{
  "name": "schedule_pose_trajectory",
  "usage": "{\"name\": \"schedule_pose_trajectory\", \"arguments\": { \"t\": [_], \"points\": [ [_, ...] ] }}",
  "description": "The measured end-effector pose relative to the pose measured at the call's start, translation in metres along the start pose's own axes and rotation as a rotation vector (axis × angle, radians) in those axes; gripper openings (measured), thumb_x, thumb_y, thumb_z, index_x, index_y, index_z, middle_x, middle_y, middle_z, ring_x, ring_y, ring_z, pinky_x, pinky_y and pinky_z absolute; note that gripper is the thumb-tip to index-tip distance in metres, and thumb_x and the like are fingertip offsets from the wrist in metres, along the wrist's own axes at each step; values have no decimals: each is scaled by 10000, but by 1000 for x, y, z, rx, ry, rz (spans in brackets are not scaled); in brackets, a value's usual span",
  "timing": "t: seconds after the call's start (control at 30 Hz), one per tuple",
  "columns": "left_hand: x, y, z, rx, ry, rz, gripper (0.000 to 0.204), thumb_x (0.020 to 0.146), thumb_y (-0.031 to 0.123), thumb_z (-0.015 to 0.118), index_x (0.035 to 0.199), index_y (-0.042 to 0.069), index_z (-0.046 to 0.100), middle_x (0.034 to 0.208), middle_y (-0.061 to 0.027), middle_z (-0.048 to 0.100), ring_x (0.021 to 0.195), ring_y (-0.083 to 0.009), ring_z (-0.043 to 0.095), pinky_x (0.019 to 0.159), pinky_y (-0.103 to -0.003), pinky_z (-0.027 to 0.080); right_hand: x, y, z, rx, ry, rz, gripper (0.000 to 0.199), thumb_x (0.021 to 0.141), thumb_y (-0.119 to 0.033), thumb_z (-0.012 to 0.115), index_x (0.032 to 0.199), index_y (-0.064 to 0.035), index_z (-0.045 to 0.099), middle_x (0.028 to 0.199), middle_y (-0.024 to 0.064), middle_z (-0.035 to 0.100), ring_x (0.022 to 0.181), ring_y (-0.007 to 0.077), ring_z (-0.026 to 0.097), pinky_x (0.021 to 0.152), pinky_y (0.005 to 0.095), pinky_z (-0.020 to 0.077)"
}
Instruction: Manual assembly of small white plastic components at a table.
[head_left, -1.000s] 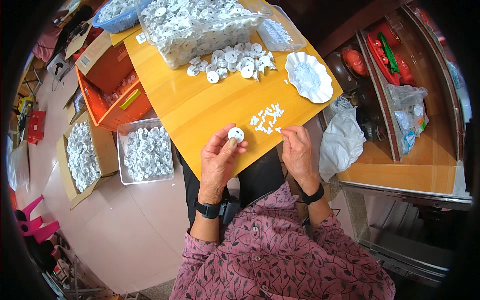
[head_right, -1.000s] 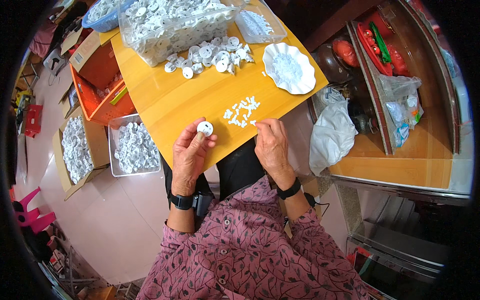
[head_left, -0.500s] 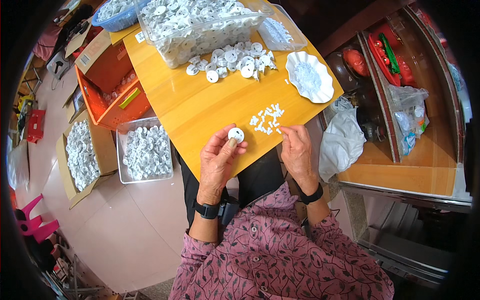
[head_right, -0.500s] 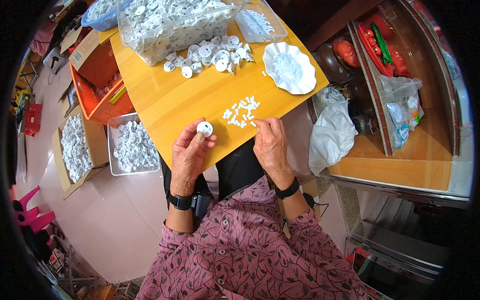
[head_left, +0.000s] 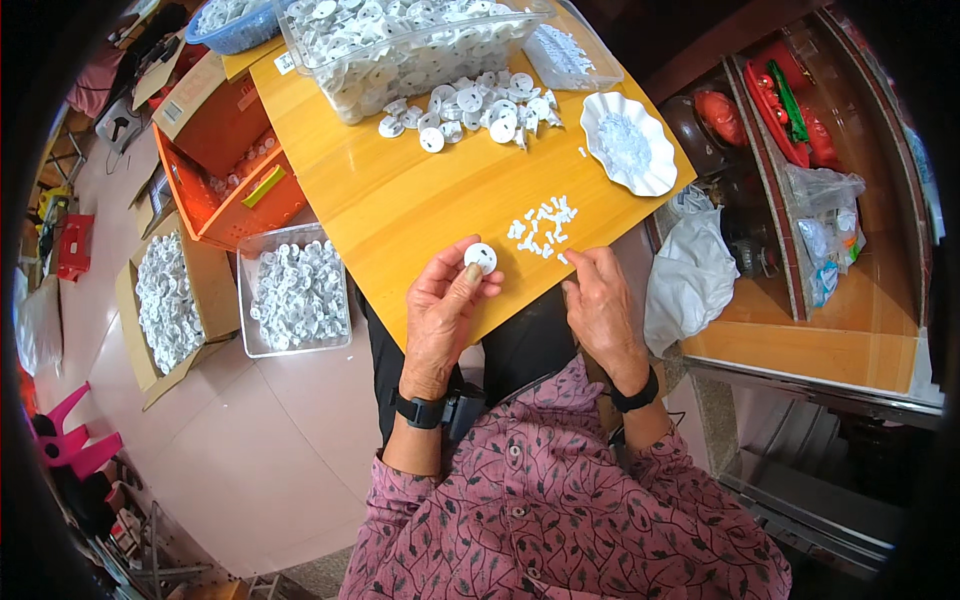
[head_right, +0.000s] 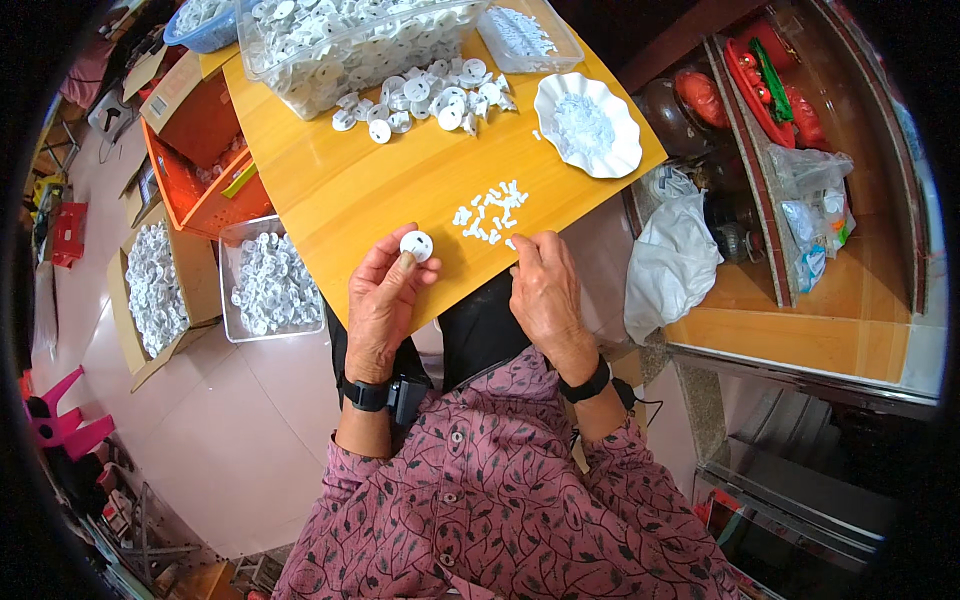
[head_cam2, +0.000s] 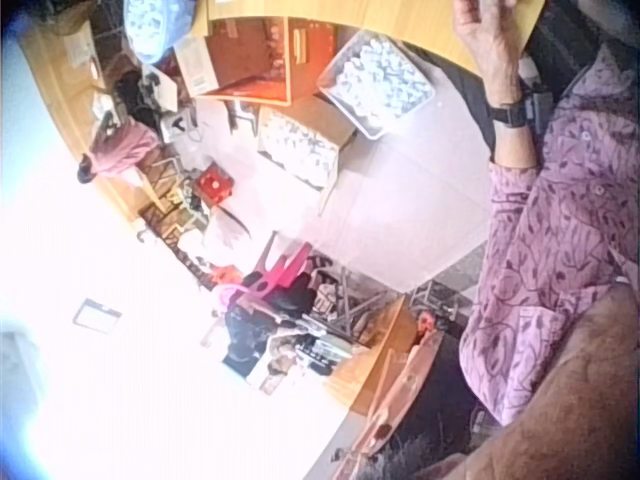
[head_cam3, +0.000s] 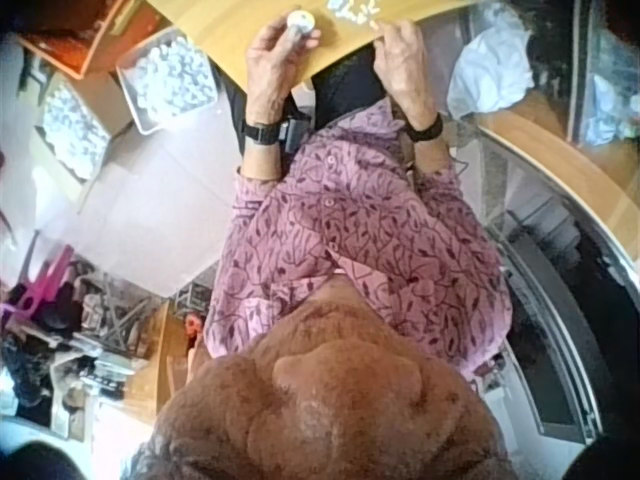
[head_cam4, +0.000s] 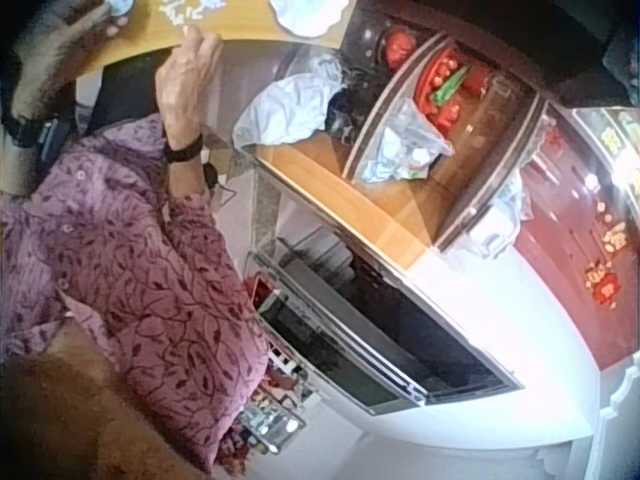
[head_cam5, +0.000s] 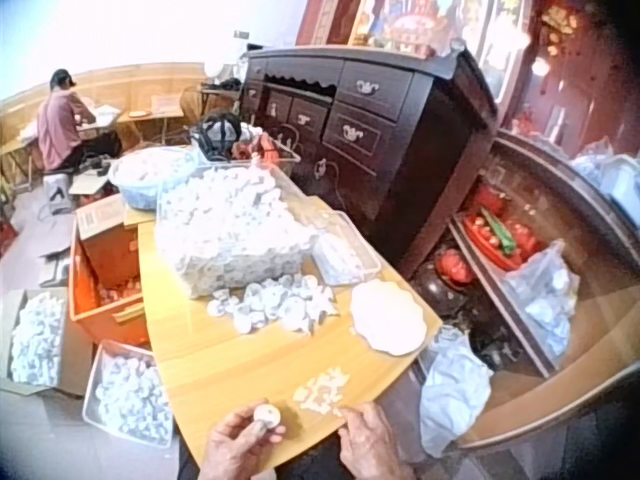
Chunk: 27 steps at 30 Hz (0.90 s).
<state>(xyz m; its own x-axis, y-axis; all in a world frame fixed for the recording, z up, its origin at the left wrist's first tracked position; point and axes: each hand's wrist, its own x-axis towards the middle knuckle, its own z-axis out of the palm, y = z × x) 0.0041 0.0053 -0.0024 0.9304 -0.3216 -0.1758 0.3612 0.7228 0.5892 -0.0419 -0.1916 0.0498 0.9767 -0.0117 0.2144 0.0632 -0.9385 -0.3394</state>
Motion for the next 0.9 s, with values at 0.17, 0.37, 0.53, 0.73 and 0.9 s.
{"name": "schedule_pose_trajectory", "arguments": {
  "t": [0.17, 0.37, 0.53, 0.73, 0.9],
  "points": [
    [-2, -1, -2, 36, -2, 17, 354, 955, 52, 588, 1292, -39, 535, 1083, -121, 640, 914, -203, 660, 777, -290, 550, 1, -6, 2, -86, -45, -3, 366, 757, 41, 682, 1116, 53, 616, 985, 172, 541, 943, 355, 574, 812, 412, 478],
    [-2, -1, 0, -5, 1, 6, 371, 951, 42, 590, 1310, -31, 530, 1090, -119, 638, 916, -202, 658, 784, -290, 548, -4, -3, 11, -156, -42, -75, 292, 793, 3, 624, 1083, 31, 631, 928, 138, 528, 907, 311, 568, 792, 405, 473],
    [-1, 0, 1, 21, -20, 23, 372, 950, 37, 589, 1313, -23, 532, 1090, -119, 641, 916, -202, 658, 788, -289, 547, -10, 4, 19, -176, 69, -197, 219, 768, 23, 633, 983, 4, 669, 829, 100, 549, 809, 284, 587, 720, 376, 484],
    [-1, 1, -2, -82, -80, -11, 409, 941, 23, 601, 1337, -21, 507, 1096, -121, 637, 930, -211, 675, 822, -286, 560, -10, 1, 14, -118, 69, -183, 88, 791, 35, 620, 871, -1, 630, 835, 112, 563, 808, 283, 598, 698, 388, 488],
    [-6, 6, -2, -138, -149, -24, 438, 940, 34, 606, 1358, -14, 485, 1107, -131, 637, 940, -217, 677, 824, -281, 563, -10, -19, 11, 249, 45, 21, 45, 841, 26, 623, 882, 13, 610, 846, 134, 594, 782, 291, 625, 680, 372, 506]
  ]
}}
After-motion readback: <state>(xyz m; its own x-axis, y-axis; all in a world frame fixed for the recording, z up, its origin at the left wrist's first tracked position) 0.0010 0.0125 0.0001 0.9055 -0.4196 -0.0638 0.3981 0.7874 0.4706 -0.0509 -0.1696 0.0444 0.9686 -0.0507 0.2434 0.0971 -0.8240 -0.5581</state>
